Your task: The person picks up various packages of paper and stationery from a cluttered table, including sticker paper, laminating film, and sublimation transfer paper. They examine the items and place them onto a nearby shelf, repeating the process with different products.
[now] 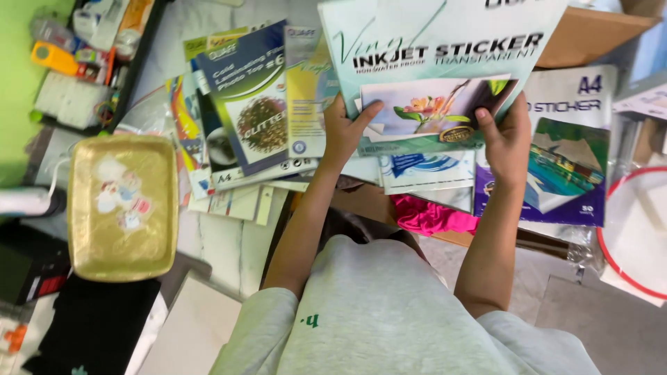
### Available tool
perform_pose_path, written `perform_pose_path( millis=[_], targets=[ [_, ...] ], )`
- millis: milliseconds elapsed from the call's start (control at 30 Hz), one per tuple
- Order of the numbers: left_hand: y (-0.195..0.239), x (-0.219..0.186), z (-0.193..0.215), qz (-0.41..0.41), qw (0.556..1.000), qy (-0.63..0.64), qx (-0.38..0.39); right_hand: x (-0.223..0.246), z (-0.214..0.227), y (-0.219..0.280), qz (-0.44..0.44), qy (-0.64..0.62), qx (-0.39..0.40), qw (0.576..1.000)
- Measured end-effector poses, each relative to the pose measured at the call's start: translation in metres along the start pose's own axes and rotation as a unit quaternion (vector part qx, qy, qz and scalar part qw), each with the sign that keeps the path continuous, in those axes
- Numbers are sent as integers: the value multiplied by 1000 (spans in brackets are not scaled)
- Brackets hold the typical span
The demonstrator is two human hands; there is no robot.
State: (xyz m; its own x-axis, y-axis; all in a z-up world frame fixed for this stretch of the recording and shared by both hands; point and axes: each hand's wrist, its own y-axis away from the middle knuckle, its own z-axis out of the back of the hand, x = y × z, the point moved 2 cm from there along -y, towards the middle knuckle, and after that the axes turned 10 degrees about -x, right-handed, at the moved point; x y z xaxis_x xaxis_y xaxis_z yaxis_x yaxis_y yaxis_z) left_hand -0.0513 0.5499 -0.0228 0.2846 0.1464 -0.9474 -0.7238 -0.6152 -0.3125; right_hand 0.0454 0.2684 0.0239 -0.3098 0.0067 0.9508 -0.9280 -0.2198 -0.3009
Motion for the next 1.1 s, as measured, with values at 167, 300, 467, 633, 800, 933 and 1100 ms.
perform_pose_path(
  millis=[167, 300, 467, 633, 800, 933, 1100],
  targets=[
    [7, 8, -40, -56, 998, 21, 6, -63, 24, 6, 34, 6, -16, 999],
    [16, 21, -57, -43, 998, 34, 5, -76, 34, 8, 29, 40, -17, 999],
    [28, 48, -43, -32, 997, 7, 71, -85, 41, 12, 56, 59, 11, 997],
    [52, 44, -45, -11, 999, -27, 25, -95, 53, 17, 53, 104, 24, 993],
    [82, 8, -72, -62, 993, -92, -31, -64, 101, 34, 41, 146, 6, 988],
    [111, 8, -100, -24, 995, -97, -1, -23, 147, 56, 34, 148, -2, 988],
    [132, -23, -154, 5, 996, 67, 65, 12, 210, 91, -37, 181, -71, 980]
  ],
)
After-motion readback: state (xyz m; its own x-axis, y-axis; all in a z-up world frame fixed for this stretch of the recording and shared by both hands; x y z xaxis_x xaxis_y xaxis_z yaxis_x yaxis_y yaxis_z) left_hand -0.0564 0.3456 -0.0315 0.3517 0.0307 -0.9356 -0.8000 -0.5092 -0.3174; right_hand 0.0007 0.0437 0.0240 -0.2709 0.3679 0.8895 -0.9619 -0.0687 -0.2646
